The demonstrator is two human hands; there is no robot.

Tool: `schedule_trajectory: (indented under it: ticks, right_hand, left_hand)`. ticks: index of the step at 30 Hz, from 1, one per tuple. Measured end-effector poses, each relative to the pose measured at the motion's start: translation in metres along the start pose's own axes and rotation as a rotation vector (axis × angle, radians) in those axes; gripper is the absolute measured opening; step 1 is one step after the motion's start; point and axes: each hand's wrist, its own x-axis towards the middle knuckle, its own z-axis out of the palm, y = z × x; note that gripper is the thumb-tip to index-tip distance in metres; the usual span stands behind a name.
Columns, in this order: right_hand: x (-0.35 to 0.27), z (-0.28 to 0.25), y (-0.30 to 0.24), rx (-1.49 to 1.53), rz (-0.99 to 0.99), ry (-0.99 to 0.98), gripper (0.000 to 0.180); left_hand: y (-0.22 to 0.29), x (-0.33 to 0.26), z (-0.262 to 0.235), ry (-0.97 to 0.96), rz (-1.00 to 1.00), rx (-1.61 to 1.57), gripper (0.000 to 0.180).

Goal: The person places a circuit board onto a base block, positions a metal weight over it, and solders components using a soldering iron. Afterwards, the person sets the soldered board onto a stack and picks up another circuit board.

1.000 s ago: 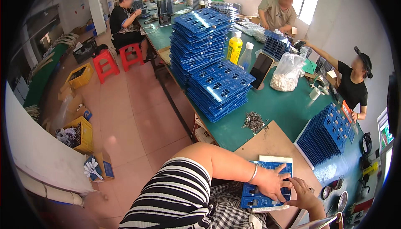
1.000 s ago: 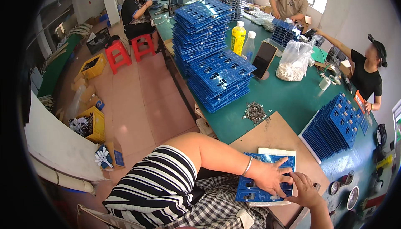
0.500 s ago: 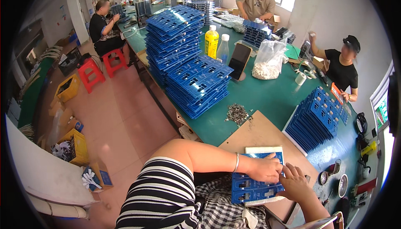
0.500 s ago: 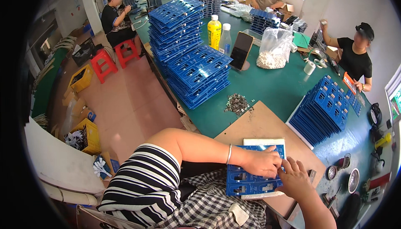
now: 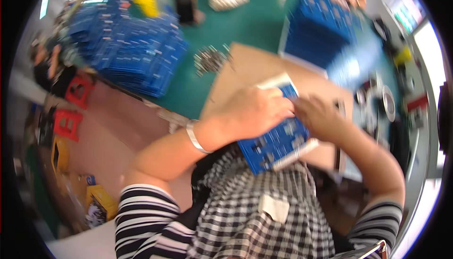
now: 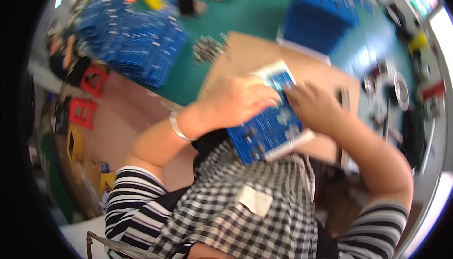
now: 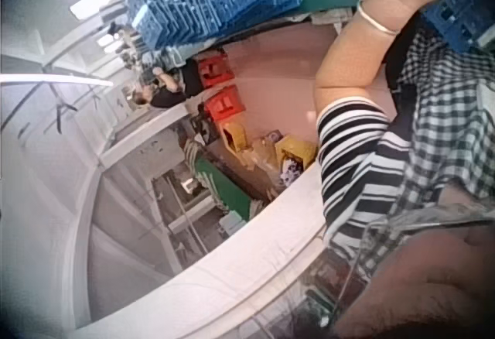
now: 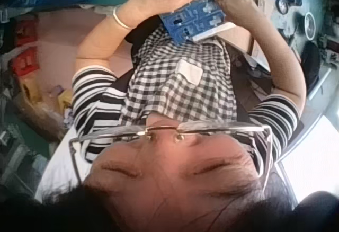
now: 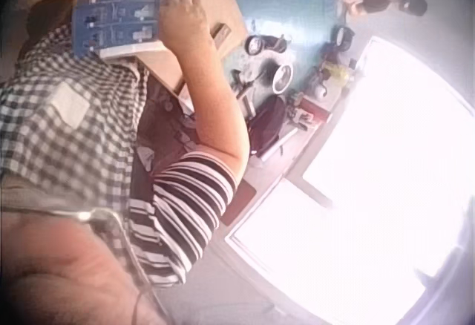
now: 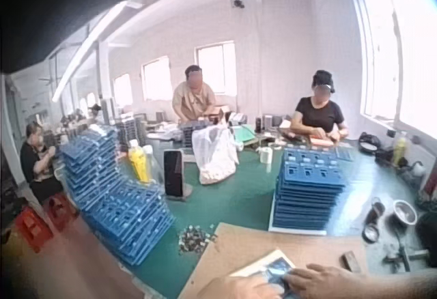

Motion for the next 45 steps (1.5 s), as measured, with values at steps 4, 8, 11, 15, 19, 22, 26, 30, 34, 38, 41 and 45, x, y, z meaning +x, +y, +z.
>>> schedule_trajectory:
  ticks: [4,8,11,15,19,22,26,30,34,38,41,45]
  right_hand:
    - [-0.007,0.002,0.002,0.094,-0.008,-0.128,0.045]
    - [0.000,-0.008,0.001,0.145,0.014,-0.233,0.047]
    - [0.002,-0.010,0.000,0.214,0.065,-0.300,0.049]
    - [-0.025,-0.013,0.000,0.241,0.281,-0.155,0.074]
    - [-0.084,-0.020,-0.019,0.335,1.102,-0.191,0.070]
    - [-0.122,-0.008,-0.048,0.352,1.327,-0.286,0.065]
    - [-0.137,0.017,-0.064,0.305,1.361,-0.071,0.053]
    - [-0.122,0.005,-0.063,0.528,1.464,0.074,0.044]
    - [-0.082,-0.026,-0.058,0.571,1.048,0.122,0.044]
    - [-0.021,-0.023,-0.055,0.612,0.894,0.040,0.041]
    - [0.000,-0.017,-0.056,0.507,0.811,0.012,0.040]
    - [-0.022,-0.016,-0.060,0.441,0.834,0.139,0.034]
  left_hand:
    - [0.014,-0.019,0.018,-0.270,0.052,0.194,0.027]
    - [0.015,-0.026,0.030,-0.310,0.021,0.203,0.036]
    - [0.015,-0.026,0.030,-0.308,0.034,0.227,0.036]
    - [0.013,-0.026,0.030,-0.280,0.054,0.181,0.037]
    - [0.008,-0.030,0.033,-0.244,0.071,0.174,0.036]
    - [0.007,-0.031,0.033,-0.252,0.079,0.166,0.035]
    - [0.008,-0.029,0.031,-0.267,0.072,0.165,0.034]
    - [0.007,-0.029,0.032,-0.267,0.063,0.146,0.035]
    - [0.007,-0.031,0.033,-0.247,0.071,0.168,0.034]
    - [0.012,-0.028,0.031,-0.241,0.062,0.170,0.034]
    - [0.014,-0.027,0.030,-0.262,0.046,0.176,0.035]
    - [0.013,-0.029,0.030,-0.263,0.036,0.160,0.037]
